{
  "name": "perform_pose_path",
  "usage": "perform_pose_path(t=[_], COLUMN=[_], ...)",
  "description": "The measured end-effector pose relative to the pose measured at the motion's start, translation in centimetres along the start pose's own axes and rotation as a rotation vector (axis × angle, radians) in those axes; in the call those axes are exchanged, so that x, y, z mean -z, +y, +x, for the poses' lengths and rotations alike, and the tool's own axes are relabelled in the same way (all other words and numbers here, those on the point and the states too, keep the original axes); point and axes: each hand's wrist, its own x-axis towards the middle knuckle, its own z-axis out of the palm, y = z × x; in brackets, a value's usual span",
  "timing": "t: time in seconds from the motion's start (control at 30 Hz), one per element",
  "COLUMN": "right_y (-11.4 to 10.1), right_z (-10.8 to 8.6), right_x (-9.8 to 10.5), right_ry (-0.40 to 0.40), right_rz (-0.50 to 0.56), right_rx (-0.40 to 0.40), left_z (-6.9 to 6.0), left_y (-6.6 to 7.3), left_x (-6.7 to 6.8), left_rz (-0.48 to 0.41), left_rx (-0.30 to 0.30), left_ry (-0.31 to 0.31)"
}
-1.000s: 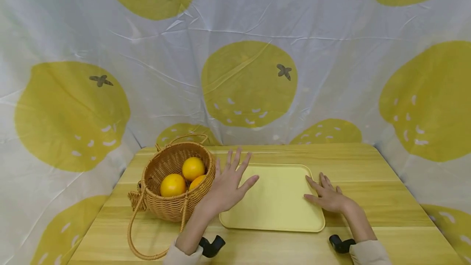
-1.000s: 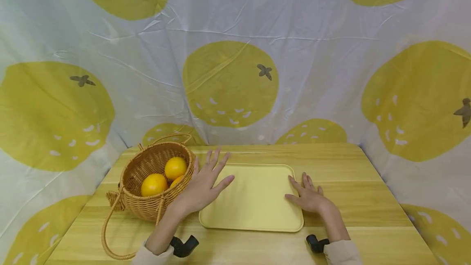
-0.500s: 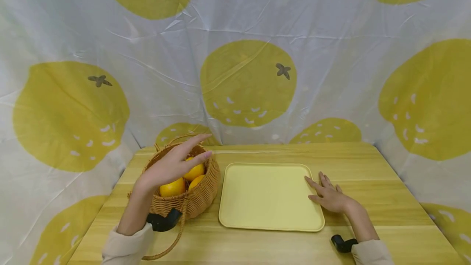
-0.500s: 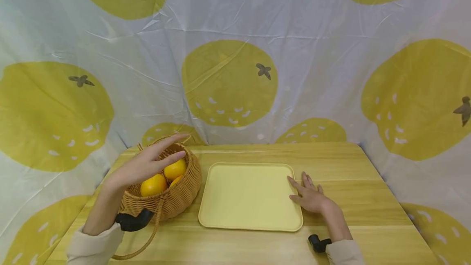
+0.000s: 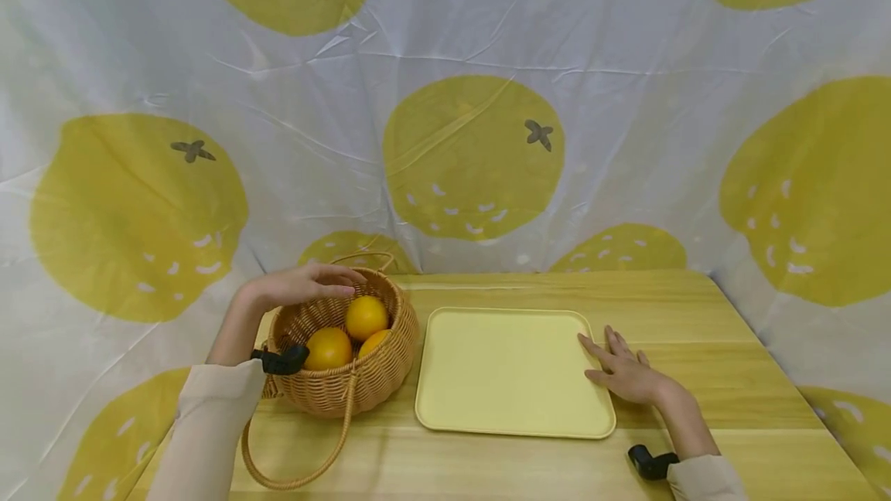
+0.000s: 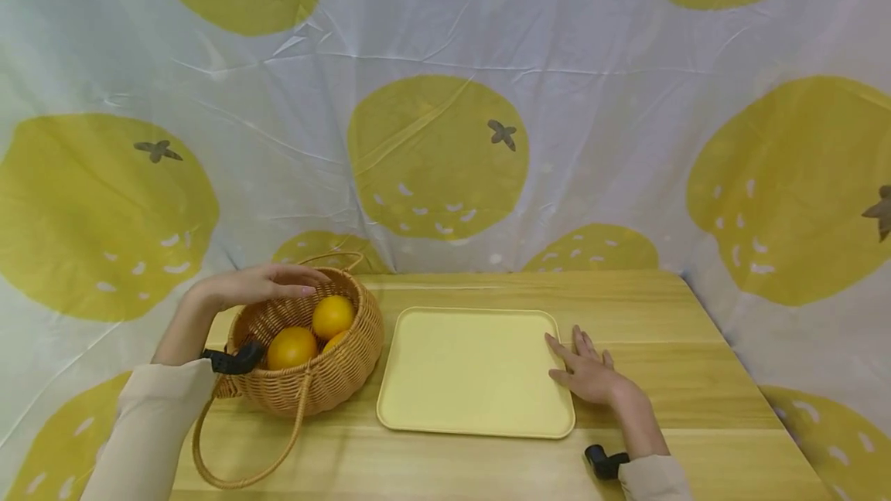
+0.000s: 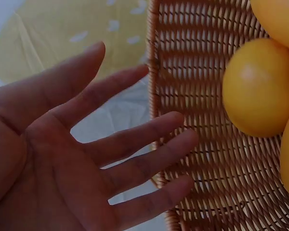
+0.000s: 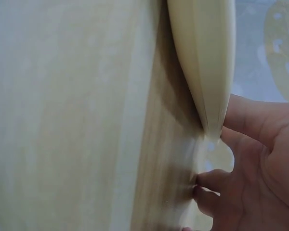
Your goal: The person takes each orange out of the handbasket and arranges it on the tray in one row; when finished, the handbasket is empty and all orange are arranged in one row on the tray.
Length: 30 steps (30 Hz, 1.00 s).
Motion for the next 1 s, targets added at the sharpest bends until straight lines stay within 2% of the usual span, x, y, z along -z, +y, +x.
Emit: perform_pose_path(t=[0.1,0.23,0.33,0.47,0.6,0.73,0.87,1.0], right_y=[0.1,0.2,0.2,0.0,-0.1,-0.1,0.2,0.3], right_z=[0.0,0.0,0.0,0.1,0.1,0.1,0.1,0.2], right_x=[-0.1,-0.1,-0.1,-0.2,-0.2,-0.2,-0.2,-0.2], right_ry=[-0.003,-0.002,0.002,0.004,0.002,0.007,0.002,0.000], right_rz=[0.000,0.009,0.018,0.023,0.026,0.034,0.032,0.032], right_rx=[-0.003,-0.006,-0.005,-0.006,-0.001,0.002,0.001,0.002], left_z=[1.1,2.5,3.6,4.9,5.7,6.2,6.3,6.3], left_y=[-0.9,-1.4,-2.0,-3.6,-4.8,-5.5,-6.0,-6.2], left_x=[0.6,1.2,1.4,1.2,0.7,0.4,0.2,0.0], left_rz=[-0.005,0.016,0.006,-0.041,-0.071,-0.106,-0.076,-0.057], left_rx=[0.014,-0.002,-0.015,-0.032,-0.035,-0.003,0.041,0.061], left_ry=[-0.038,-0.082,-0.141,-0.225,-0.269,-0.273,-0.256,-0.252])
